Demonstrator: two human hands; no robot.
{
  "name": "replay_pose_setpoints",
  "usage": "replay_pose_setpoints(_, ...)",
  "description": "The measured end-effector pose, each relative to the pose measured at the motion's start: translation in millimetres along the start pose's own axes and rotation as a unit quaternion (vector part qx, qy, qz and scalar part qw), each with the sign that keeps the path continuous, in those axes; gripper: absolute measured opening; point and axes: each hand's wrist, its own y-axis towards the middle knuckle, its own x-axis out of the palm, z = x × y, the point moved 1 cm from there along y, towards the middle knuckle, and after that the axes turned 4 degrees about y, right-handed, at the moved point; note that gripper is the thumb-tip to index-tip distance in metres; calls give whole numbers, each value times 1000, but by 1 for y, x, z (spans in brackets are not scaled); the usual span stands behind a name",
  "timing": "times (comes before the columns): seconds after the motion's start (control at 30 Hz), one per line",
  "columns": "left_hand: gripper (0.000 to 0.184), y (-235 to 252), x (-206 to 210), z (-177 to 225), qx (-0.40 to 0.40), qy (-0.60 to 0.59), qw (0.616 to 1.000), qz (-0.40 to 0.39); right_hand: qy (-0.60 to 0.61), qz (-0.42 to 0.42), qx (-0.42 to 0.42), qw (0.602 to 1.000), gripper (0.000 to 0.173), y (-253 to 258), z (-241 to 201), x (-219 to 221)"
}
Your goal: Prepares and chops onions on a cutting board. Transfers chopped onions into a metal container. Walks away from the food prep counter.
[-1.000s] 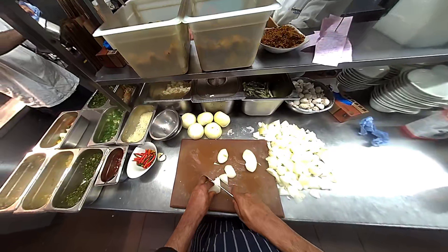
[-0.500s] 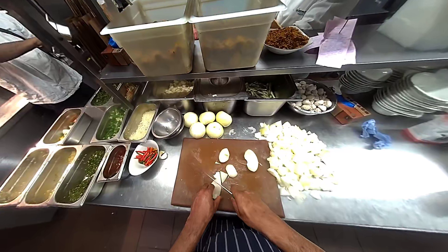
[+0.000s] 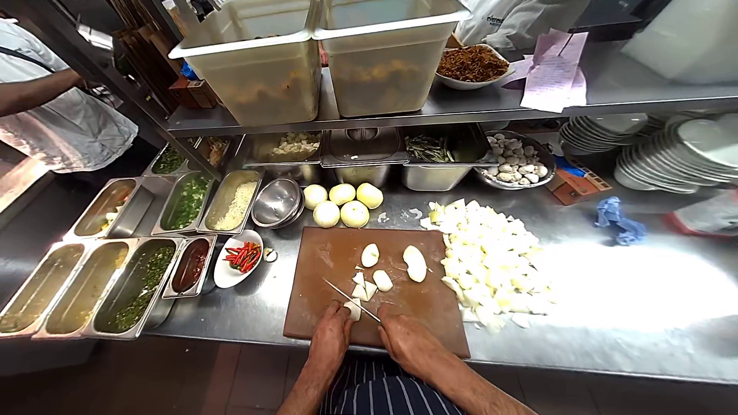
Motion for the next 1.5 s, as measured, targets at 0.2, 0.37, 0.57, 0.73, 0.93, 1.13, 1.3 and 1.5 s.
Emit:
replay_pose_setpoints(0.2, 24, 0, 9, 0, 12, 6, 999, 53, -1, -24, 18, 1000, 34, 24, -3, 19)
replay_pose_setpoints(0.37, 49, 12, -5, 2, -46, -51, 997, 36, 123, 94, -70, 985, 40, 34, 37, 51)
replay_pose_setpoints(0.57, 50, 72, -32, 63, 96, 97, 989, -60, 276, 250, 27, 928, 40, -7, 97, 39)
replay_pose_setpoints(0.73, 37, 119, -13, 101, 220, 200, 938, -180, 339, 256, 89, 901, 38, -32, 135, 45)
replay_pose_setpoints(0.93, 58, 89, 25, 111, 148, 88, 979, -113, 162, 132, 123, 970, 40, -57, 122, 23)
replay_pose_setpoints(1.13, 27, 68, 60, 90, 216, 16, 972, 92, 67, 11, 197, 978, 36, -101, 88, -18)
replay_pose_setpoints(1.3, 26, 69, 65, 87, 226, -2, 968, 108, 98, 32, 180, 978, 36, -65, 109, 12)
replay_pose_setpoints(1.5, 31, 59, 68, 86, 177, -1, 981, 79, 101, 110, 143, 978, 39, -71, 117, 32)
